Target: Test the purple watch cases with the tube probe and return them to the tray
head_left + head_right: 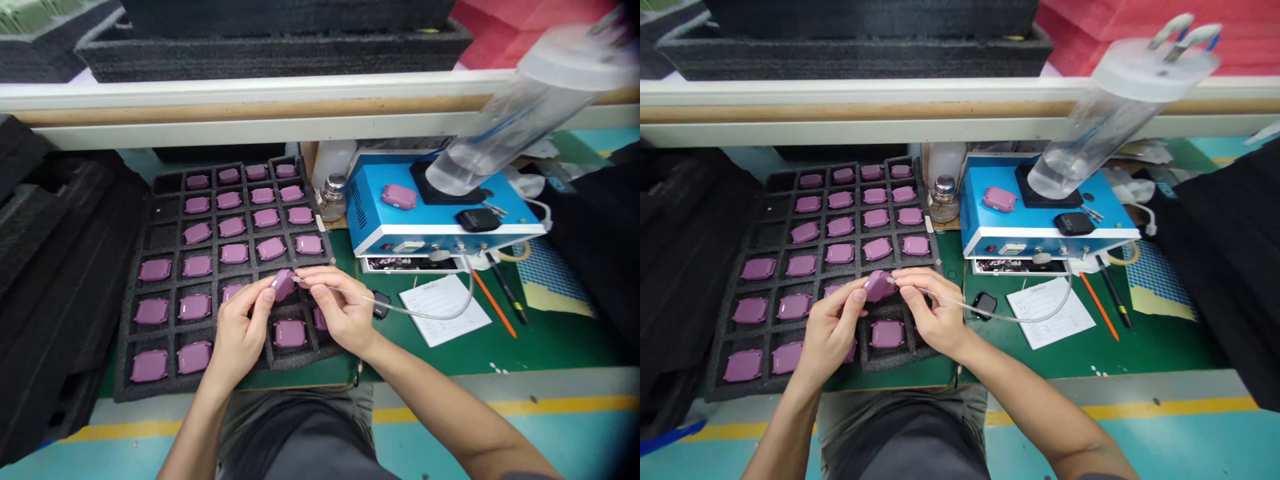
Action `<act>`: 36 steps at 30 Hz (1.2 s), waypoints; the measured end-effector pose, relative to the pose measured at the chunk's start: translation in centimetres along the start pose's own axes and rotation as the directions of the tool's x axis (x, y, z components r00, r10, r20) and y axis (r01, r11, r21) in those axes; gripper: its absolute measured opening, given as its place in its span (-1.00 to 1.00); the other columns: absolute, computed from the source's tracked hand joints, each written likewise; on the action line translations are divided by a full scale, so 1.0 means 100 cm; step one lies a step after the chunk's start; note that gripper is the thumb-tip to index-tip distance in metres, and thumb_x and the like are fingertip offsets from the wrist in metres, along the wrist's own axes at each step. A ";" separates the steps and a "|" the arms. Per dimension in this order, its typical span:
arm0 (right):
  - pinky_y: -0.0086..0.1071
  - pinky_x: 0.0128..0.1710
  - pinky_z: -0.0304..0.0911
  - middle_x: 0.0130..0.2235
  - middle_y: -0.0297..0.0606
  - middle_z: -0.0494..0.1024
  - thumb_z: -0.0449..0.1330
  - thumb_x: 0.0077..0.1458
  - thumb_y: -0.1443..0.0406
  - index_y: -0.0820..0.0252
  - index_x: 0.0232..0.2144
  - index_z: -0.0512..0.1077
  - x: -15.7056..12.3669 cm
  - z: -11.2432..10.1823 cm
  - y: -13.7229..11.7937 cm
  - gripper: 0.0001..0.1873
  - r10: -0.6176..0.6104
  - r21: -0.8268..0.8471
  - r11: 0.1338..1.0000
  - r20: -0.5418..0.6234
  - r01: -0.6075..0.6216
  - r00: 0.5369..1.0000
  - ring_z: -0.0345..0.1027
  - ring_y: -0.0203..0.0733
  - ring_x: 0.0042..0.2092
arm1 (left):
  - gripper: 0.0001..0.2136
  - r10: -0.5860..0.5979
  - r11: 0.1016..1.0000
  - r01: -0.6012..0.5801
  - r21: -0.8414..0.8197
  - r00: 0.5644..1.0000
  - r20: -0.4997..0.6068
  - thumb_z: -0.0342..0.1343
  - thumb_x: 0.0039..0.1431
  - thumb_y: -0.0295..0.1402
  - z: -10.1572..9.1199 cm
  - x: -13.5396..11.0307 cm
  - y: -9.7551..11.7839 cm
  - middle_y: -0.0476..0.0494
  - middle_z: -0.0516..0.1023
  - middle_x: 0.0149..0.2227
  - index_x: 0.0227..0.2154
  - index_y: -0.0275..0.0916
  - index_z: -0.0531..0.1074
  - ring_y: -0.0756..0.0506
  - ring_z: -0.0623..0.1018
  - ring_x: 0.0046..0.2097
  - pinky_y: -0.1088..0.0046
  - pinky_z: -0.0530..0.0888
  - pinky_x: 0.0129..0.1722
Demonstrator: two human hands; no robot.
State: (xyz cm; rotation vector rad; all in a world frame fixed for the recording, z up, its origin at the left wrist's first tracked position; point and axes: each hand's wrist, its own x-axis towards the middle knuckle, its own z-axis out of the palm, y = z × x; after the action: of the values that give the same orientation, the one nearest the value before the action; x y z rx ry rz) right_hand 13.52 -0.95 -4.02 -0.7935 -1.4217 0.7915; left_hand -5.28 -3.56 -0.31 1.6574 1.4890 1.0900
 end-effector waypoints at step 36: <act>-0.24 -0.04 0.63 -0.12 -0.20 0.76 0.24 0.35 0.35 0.04 -0.15 0.64 0.007 0.002 -0.005 -0.83 -0.033 0.004 0.999 -0.001 0.033 0.999 0.68 -0.17 -0.08 | -0.62 0.015 0.999 -0.015 0.030 1.000 -0.011 0.08 0.46 -0.08 -0.002 0.000 -0.005 -0.20 0.73 0.04 0.04 -0.19 0.68 -0.22 0.73 -0.03 0.27 0.65 0.05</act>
State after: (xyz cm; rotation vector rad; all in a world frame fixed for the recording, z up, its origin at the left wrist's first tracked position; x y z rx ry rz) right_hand 13.36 -0.65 -3.20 -0.7652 -1.4284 0.7685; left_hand -5.64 -3.51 -0.65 1.6877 1.5091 1.0914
